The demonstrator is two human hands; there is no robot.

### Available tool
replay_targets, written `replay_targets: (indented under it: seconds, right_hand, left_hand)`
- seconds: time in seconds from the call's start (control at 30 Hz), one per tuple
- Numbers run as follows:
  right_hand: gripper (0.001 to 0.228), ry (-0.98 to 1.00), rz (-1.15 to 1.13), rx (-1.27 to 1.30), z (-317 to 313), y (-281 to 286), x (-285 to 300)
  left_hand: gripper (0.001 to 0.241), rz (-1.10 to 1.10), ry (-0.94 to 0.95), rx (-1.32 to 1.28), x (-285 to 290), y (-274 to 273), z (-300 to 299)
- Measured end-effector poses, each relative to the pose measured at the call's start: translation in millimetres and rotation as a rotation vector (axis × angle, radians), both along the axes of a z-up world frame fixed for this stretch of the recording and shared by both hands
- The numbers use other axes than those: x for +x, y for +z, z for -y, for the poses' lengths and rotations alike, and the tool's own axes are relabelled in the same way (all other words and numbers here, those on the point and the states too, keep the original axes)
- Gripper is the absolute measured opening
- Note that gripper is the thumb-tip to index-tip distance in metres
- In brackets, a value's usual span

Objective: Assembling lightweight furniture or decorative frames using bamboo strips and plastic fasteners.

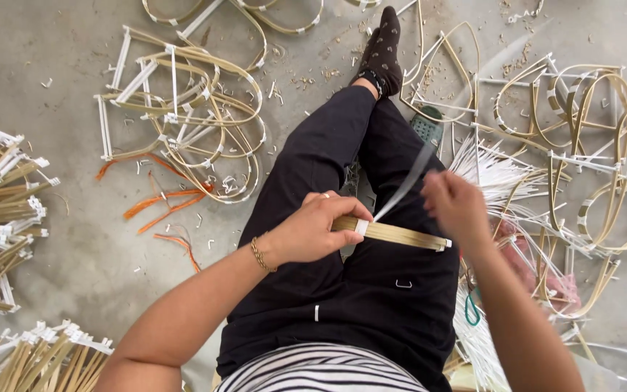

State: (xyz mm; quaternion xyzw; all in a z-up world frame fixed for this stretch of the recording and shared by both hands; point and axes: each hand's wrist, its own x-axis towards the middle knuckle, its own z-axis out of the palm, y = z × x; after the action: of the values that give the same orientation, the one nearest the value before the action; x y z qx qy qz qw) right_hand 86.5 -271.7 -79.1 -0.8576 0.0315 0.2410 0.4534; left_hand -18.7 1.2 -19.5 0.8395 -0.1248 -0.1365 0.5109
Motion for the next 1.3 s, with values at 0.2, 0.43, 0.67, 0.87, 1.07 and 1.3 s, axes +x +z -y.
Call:
replay_targets:
  seconds: [0.2, 0.43, 0.67, 0.87, 1.07, 1.3]
  right_hand:
    - [0.019, 0.672, 1.193, 0.140, -41, 68, -79]
    - [0.015, 0.578, 0.979, 0.225, -38, 62, -78]
    - [0.021, 0.333, -0.172, 0.323, -51, 6, -22]
    - [0.022, 0.343, -0.402, 0.368, -42, -19, -7]
    - [0.021, -0.247, -0.080, 0.269, 41, -41, 76]
    - [0.034, 0.293, 0.575, 0.283, -50, 14, -14]
  left_hand:
    - [0.025, -0.315, -0.009, -0.234, 13, -1, 1]
    - [0.026, -0.175, -0.058, -0.073, 1, 8, 1]
    - [0.039, 0.180, -0.086, 0.070, -16, 13, -1]
    - [0.026, 0.955, -0.305, 0.616, 5, 4, -16]
    - [0.021, 1.029, -0.011, 0.501, 26, 24, -44]
    - [0.024, -0.525, 0.495, -0.869, 12, -33, -13]
